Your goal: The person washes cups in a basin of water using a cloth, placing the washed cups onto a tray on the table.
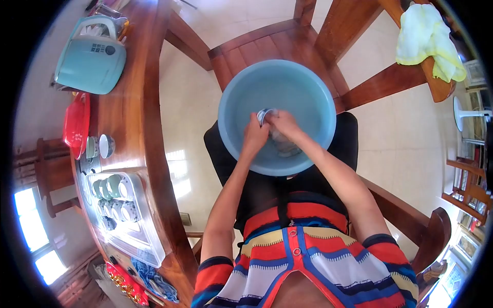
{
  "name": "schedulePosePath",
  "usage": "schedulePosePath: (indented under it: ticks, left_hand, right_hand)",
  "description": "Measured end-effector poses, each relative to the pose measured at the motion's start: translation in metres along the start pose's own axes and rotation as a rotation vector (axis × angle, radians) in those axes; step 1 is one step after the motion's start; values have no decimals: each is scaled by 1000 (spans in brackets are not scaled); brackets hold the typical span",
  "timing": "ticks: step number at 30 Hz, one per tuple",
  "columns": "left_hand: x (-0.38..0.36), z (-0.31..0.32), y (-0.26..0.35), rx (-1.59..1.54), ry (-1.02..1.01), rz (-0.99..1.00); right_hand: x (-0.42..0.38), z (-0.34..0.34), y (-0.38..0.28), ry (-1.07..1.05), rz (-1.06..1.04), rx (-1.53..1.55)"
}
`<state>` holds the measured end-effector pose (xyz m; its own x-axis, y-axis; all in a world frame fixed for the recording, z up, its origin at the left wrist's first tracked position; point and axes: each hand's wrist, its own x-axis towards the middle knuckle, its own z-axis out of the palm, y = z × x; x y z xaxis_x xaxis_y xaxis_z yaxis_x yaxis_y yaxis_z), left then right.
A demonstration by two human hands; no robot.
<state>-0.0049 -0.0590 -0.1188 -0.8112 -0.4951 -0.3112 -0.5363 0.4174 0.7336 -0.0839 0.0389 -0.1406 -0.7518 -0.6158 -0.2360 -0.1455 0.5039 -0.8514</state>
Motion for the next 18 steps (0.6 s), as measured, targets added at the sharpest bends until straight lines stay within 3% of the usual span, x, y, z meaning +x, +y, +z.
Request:
schedulePosePath:
  ticks: [2,3,5,6,7,9,11,14,16,18]
  left_hand:
    - [-7,7,4,-187,4,-103]
    - [-9,11,3,-179,42,-63]
    - [-8,14,-2,-171,76,-19]
    - [-9,7,3,-216,-13,-133]
    - [-9,2,6,-259,-103,-247]
    - [0,0,-7,-158,-31,-224]
    - [4,0,-17,-55,49,-205]
    - [-2,-10,5,-308,51,-359]
    - [3,0,-5,-422,-122,-220]
    - [10,15,-14,-590,-132,-189]
  right_hand:
    - [5,5,10,-60,196,385]
    - [4,0,6,-61,195,383]
    - [3,-13,-1,-285,-115,-258]
    - [1,-14,-4,-282,-113,-258]
    - [-3,-14,-8,-230,-63,-312]
    - [-3,-9,-6,-180,-19,-365]
    - [3,-2,3,253,-175,-390]
    - [6,-6,2,388,-200,-553]
    - [-4,0,4,280,-197,-571]
    - [-11,6,9,172,-194,-588]
